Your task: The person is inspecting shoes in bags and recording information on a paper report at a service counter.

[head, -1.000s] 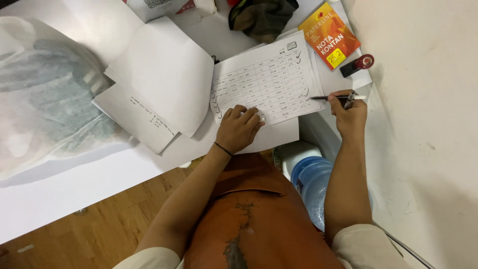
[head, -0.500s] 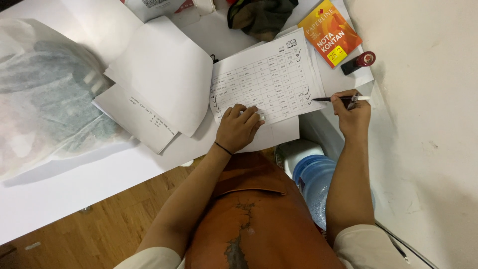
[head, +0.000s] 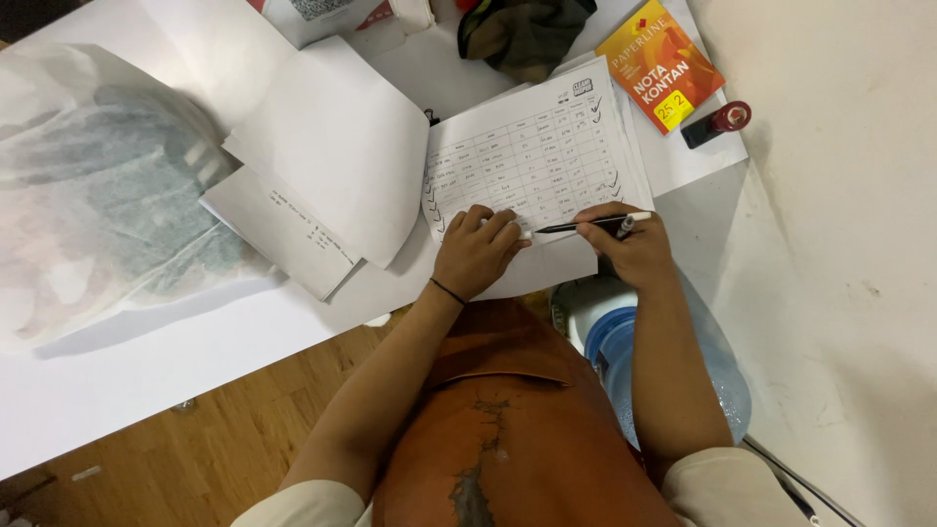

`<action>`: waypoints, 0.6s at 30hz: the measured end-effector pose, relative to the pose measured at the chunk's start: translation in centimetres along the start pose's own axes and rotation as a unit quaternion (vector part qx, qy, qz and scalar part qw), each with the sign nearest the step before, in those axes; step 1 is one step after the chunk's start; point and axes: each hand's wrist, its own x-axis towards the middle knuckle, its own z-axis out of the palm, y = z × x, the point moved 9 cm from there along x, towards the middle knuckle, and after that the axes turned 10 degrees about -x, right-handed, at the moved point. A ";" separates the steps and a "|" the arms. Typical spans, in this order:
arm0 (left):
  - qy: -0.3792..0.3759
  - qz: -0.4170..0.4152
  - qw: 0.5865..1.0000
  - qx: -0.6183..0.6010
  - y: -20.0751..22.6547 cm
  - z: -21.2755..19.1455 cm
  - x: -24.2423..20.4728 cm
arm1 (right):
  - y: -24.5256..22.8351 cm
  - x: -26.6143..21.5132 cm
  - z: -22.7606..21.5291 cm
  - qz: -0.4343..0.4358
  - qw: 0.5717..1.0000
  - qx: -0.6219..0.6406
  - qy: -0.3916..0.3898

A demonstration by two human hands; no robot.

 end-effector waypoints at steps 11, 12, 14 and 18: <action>0.015 0.003 1.000 -0.014 -0.3 0.0 -0.3 | 0.3 -0.4 3.6 -0.001 1.000 -0.008 -0.021; 0.019 -0.001 0.999 -0.027 -0.6 0.3 -0.5 | 0.7 -0.4 4.0 0.002 1.000 0.007 -0.018; 0.018 -0.003 0.999 -0.032 -0.8 0.5 -0.7 | 0.0 -0.5 4.5 -0.006 1.000 0.005 -0.015; 0.015 0.007 1.000 -0.021 -0.6 0.6 -0.9 | -1.4 -0.6 4.7 -0.019 0.999 -0.027 -0.010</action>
